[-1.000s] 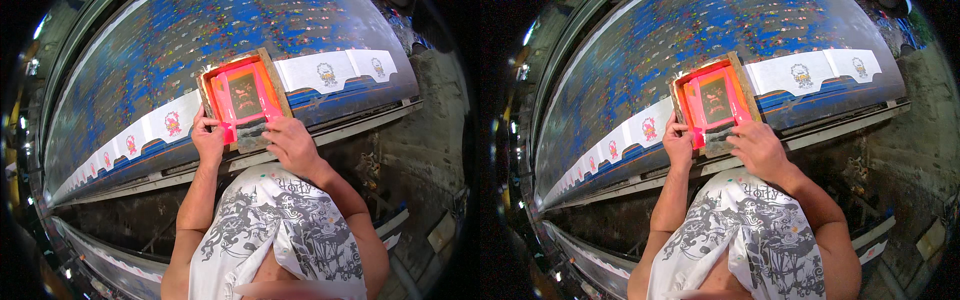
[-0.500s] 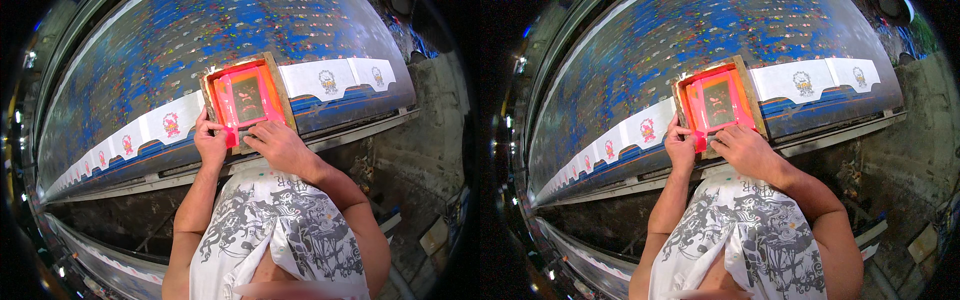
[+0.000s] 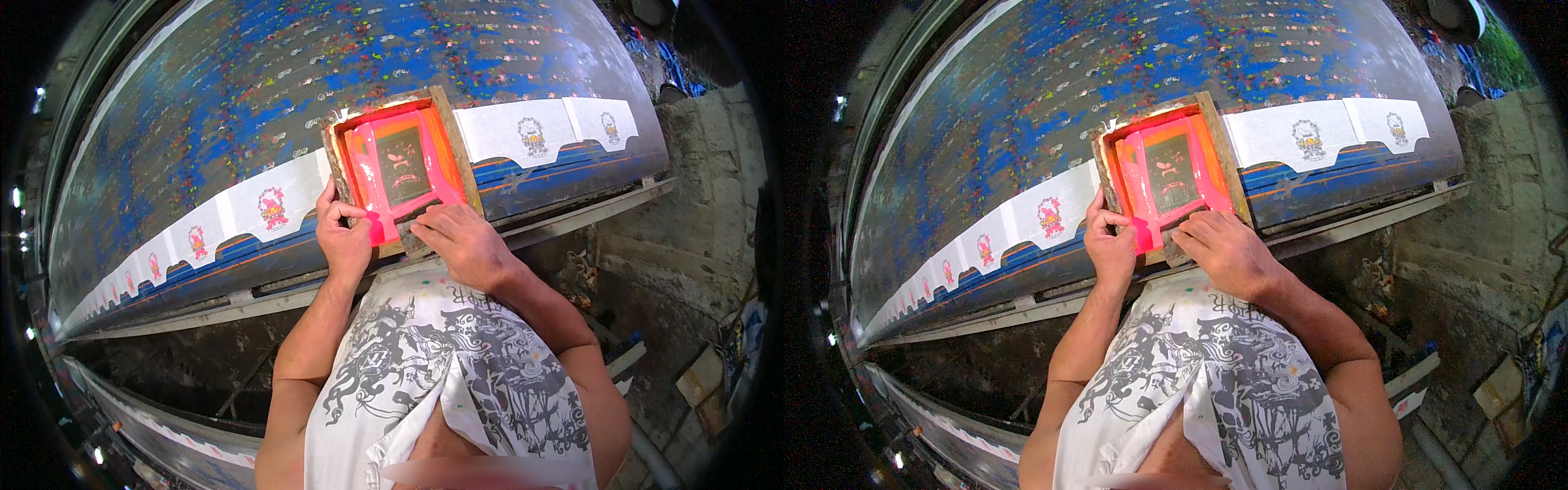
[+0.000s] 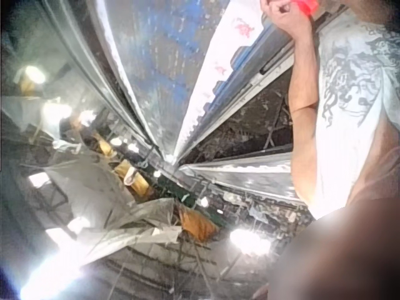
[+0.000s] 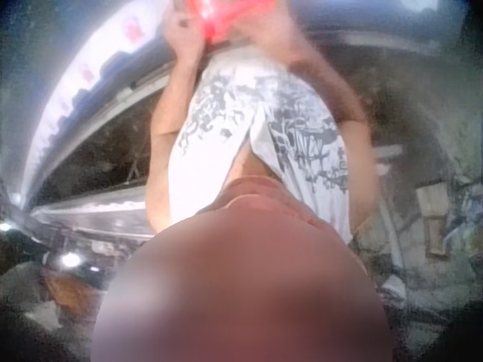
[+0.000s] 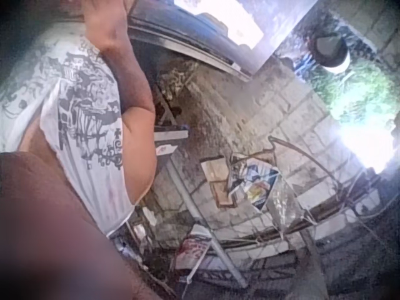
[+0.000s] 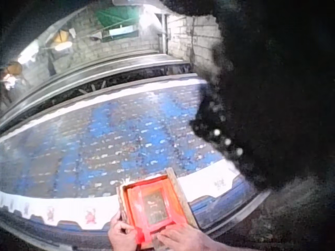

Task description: The person holds a wooden screen-printing frame with pink ink and repeatedly rubs a small block across the screen to transfer ink onto a dark rectangular item beneath. The person adjusts the frame and block position while continuing the rubbing motion throughout the clip.

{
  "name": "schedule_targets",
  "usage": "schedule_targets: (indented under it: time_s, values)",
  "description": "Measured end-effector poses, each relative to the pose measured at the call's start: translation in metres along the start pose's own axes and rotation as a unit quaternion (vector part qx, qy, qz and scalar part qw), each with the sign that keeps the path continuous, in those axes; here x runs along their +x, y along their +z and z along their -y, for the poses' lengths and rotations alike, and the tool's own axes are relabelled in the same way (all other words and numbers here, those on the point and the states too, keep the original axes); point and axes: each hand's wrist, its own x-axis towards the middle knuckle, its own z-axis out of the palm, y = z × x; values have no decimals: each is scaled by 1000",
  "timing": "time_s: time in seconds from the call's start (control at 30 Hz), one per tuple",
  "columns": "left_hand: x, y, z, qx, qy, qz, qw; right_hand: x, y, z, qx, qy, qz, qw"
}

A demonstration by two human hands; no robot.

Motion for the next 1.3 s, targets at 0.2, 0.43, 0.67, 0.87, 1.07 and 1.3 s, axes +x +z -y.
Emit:
schedule_targets:
  time_s: [0.2, 0.43, 0.67, 0.87, 1.07, 1.3]
  values:
    - [-1, 2, 1, 6, 17, 2, 1000, 9, 18, -11, -55, -16, -45, 997]
    - [0, 2, 4, 1, 30, 12, 999, 83, 16, -67, -88, -27, -71, 993]
    - [0, 6, 8, -149, -36, -18, 988, 134, 0, -86, -92, -13, -61, 994]
    - [-1, 5, 13, -66, 18, -5, 998, 96, 10, -57, -97, -26, -42, 994]
    - [-2, 7, 11, -100, 11, -9, 995, 39, 13, -9, -81, 28, 24, 996]
    - [-4, 8, -2, -18, 23, 12, 1000, 5, 7, 4, -25, 29, 56, 998]
